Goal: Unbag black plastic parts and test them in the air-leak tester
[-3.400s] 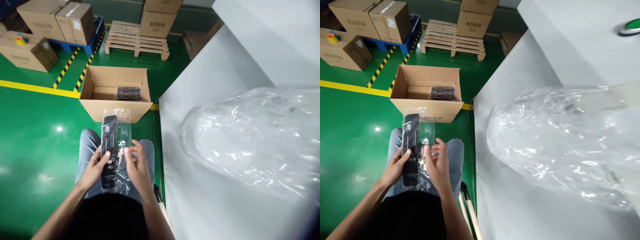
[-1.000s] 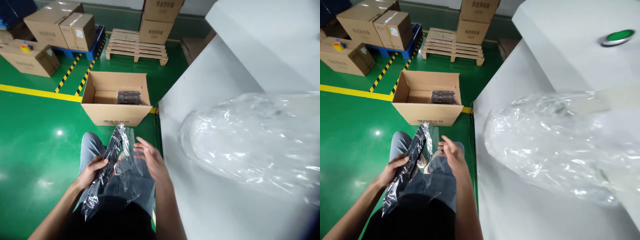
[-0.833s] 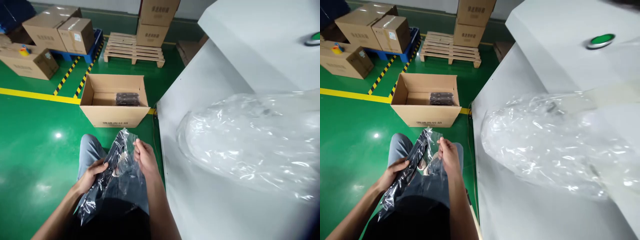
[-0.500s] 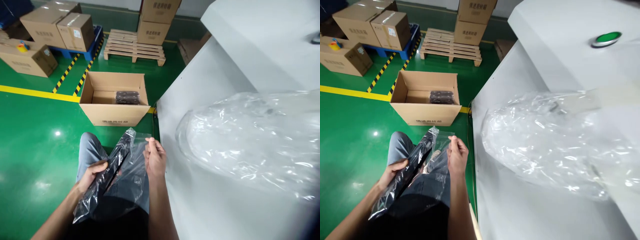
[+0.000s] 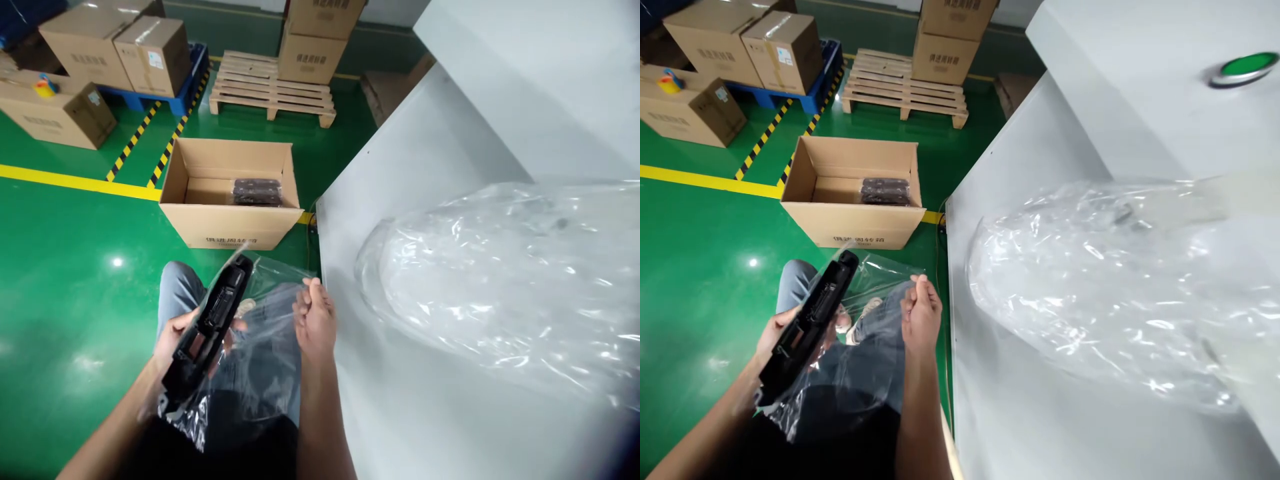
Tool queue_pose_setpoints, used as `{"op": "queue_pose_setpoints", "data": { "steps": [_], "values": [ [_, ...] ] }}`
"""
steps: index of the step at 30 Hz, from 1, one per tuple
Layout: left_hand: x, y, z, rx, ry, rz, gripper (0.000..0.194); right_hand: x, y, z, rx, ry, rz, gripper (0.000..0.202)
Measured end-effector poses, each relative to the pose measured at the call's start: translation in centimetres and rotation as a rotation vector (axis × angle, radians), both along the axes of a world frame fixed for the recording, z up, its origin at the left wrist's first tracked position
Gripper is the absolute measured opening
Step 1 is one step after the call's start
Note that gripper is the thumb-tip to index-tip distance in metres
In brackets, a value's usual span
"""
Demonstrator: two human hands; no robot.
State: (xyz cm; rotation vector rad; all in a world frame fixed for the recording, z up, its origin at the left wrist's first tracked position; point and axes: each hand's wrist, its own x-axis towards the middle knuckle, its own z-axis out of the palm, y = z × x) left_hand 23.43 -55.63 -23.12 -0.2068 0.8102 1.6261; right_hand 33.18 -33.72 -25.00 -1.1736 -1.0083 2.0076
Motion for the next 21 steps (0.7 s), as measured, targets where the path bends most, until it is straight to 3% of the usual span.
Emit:
{"op": "queue_pose_setpoints", "data": {
  "steps": [6, 10, 13, 16, 18, 21],
  "values": [
    [-1.1, -0.1, -0.3, 0.056, 0.058, -0.053, 0.049, 0.6, 0.7, 1.1, 0.052, 0.045, 0.022, 0.053],
    [-1.9, -0.3, -1.5, 0.089, 0.16, -0.113, 0.077, 0.8, 0.5, 1.6, 0.005, 0.087, 0.033, 0.051],
    [-1.8, -0.6, -2.4, 0.05, 0.372, -0.218, 0.087, 1.0, 0.6, 1.0, 0.011, 0.074, 0.033, 0.052],
    [-0.6, -1.1, -3.1, -0.075, 0.511, -0.28, 0.077, 1.9, 0.6, 0.3, -0.009, 0.037, 0.003, 0.06],
    [0.4, -1.2, -4.0, -0.115, 0.508, -0.296, 0.076, 2.9, 0.5, -0.2, -0.023, 0.016, -0.022, 0.064],
    [0.9, 0.0, -6.0, -0.128, 0.403, -0.36, 0.103, 4.4, 0.7, -1.3, -0.046, 0.004, -0.04, 0.066]
  ]
}}
